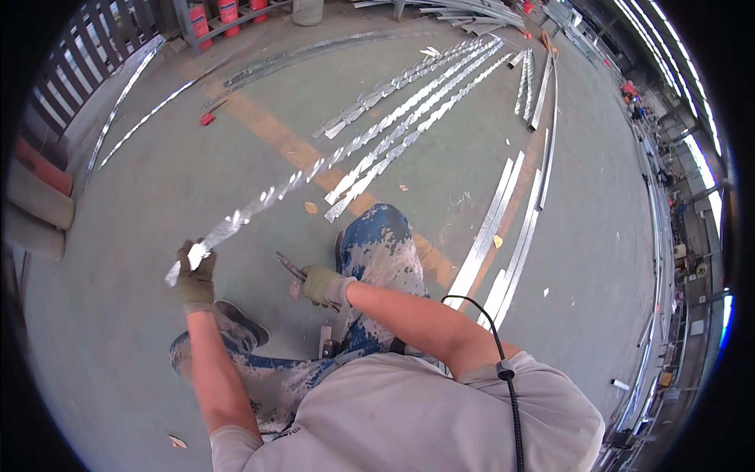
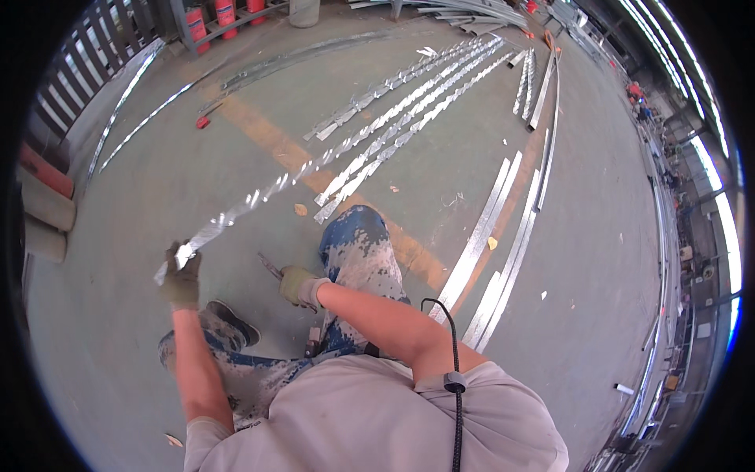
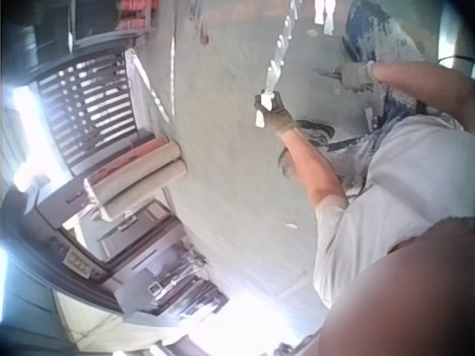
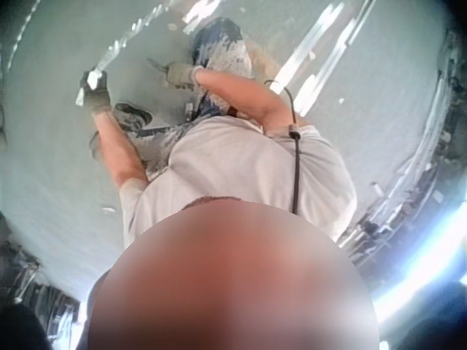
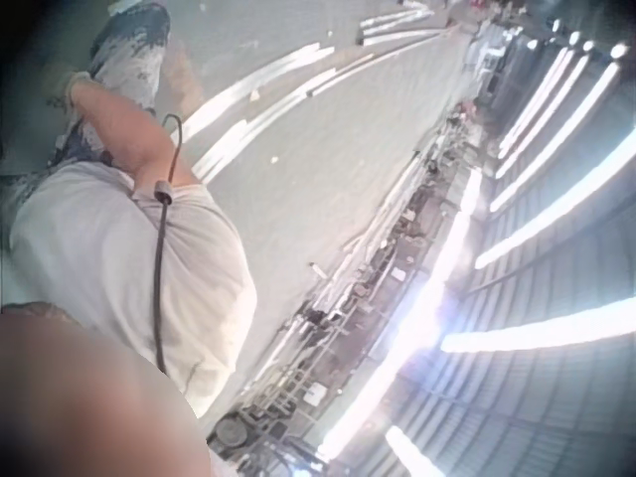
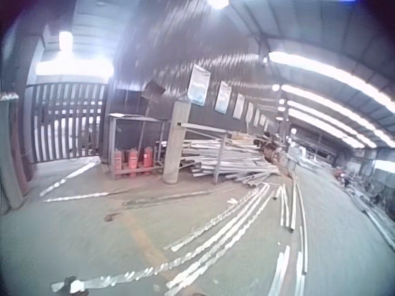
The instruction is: The person kneels on the floor and uses tin snips to cut a long, serrated metal strip into smaller segments. The person repeatedly positions the snips, cuts the strip, and places the cut pieces on the floor.
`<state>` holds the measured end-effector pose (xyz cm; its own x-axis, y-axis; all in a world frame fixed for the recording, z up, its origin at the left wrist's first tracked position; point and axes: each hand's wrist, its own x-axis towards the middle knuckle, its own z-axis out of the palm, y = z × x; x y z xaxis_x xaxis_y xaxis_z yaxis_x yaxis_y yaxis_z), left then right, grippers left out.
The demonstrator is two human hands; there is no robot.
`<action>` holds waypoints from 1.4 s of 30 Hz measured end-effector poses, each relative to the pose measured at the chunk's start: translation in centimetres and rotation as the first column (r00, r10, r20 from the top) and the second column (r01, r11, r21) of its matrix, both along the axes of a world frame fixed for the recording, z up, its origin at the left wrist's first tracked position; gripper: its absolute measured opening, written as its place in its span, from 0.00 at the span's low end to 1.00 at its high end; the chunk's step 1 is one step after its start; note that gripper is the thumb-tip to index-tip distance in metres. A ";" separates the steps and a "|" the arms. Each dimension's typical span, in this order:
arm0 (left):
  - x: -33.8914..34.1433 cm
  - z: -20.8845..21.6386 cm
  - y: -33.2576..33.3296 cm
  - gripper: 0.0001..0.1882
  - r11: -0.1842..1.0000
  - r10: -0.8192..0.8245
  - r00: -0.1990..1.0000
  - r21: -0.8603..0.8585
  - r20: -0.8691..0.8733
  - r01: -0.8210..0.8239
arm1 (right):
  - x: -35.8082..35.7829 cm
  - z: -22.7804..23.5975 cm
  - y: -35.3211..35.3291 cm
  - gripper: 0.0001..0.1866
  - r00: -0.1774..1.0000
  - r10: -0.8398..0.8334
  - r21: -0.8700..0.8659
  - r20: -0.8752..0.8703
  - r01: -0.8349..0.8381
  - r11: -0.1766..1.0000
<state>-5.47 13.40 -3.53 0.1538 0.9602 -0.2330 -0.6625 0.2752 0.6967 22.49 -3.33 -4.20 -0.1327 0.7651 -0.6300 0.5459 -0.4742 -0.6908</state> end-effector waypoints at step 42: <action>36.2 -14.9 13.7 0.19 0.816 -0.123 0.967 -0.532 0.223 0.226 | -1.4 4.9 0.9 0.17 0.947 -0.288 -0.235 -0.143 0.251 0.939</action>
<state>30.73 27.07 -18.45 0.3929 0.6328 -0.6672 -0.6595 0.6995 0.2751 21.04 -2.40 0.67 -0.0611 0.6394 -0.7664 0.2587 -0.7315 -0.6309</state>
